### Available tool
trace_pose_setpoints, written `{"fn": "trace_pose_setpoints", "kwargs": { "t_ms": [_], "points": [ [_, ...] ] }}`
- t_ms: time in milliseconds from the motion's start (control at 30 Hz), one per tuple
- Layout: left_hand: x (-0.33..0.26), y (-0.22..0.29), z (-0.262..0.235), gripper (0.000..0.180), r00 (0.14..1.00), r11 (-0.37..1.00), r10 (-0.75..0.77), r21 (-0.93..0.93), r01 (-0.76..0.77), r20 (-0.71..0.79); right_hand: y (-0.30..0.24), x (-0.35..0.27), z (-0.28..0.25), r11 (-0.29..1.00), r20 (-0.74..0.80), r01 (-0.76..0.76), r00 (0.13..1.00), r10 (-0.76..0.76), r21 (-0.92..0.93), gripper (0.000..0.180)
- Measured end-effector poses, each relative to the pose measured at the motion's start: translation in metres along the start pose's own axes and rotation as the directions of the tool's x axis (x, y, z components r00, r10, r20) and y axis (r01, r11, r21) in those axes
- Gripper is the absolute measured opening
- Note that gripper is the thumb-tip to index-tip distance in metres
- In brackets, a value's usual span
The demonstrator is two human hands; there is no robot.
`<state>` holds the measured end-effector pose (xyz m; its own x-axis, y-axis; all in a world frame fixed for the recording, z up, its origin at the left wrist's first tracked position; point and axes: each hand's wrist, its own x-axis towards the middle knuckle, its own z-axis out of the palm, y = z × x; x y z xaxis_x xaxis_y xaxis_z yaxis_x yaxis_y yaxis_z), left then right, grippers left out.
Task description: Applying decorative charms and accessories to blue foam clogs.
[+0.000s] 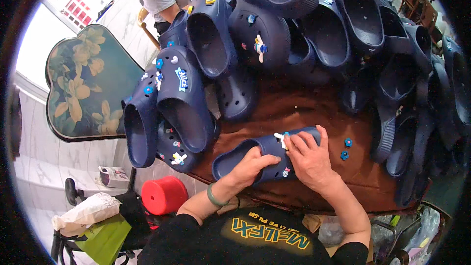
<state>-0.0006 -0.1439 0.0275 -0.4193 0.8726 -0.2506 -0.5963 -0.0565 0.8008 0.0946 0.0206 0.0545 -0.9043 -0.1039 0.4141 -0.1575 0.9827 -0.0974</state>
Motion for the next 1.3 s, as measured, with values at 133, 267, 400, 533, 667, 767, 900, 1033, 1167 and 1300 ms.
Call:
{"fn": "trace_pose_setpoints", "kwargs": {
  "t_ms": [133,267,400,533,667,767,900,1033,1167,1300],
  "points": [
    [0.003,-0.001,0.004,0.035,0.998,0.997,-0.063,-0.034,0.062,-0.027,0.006,-0.003,-0.002,0.999,-0.014,-0.004,1.000,0.005,0.050,0.044],
    [0.003,0.002,0.006,0.035,1.000,0.997,-0.007,-0.076,0.007,0.002,0.033,-0.038,-0.001,0.977,-0.116,-0.198,0.972,0.207,0.086,0.043],
    [0.004,0.001,0.003,0.034,0.999,0.990,-0.039,-0.133,0.043,0.034,0.047,-0.084,0.011,0.802,-0.214,-0.565,0.822,0.528,-0.190,0.041],
    [0.014,0.004,-0.001,0.036,0.999,0.986,-0.037,-0.163,0.030,-0.036,0.051,-0.111,0.027,0.786,-0.170,-0.598,0.800,0.575,-0.157,0.037],
    [0.018,0.008,0.003,0.034,0.999,0.986,-0.016,-0.167,0.008,-0.044,0.054,-0.112,0.022,0.803,-0.181,-0.590,0.784,0.594,0.081,0.030],
    [0.017,0.007,0.003,0.035,0.999,0.986,-0.011,-0.165,0.004,-0.040,0.051,-0.105,0.016,0.823,-0.275,-0.549,0.777,0.566,0.145,0.024],
    [0.013,0.004,0.001,0.036,1.000,0.986,0.004,-0.165,-0.008,-0.027,0.048,-0.113,0.017,0.820,-0.345,-0.527,0.744,0.572,0.224,0.022],
    [0.005,0.006,0.003,0.040,1.000,0.985,0.001,-0.175,-0.005,-0.026,0.034,-0.114,0.016,0.554,-0.276,-0.590,0.497,0.822,0.588,0.016],
    [0.010,0.007,0.007,0.043,1.000,0.990,-0.001,-0.144,-0.004,-0.031,0.028,-0.114,0.015,0.712,-0.366,-0.482,0.628,0.687,0.510,0.014],
    [0.010,0.002,-0.005,0.041,0.995,0.995,-0.009,-0.102,-0.001,-0.100,0.012,-0.083,0.000,0.506,-0.157,-0.532,0.568,0.808,0.679,0.014]
  ]
}}
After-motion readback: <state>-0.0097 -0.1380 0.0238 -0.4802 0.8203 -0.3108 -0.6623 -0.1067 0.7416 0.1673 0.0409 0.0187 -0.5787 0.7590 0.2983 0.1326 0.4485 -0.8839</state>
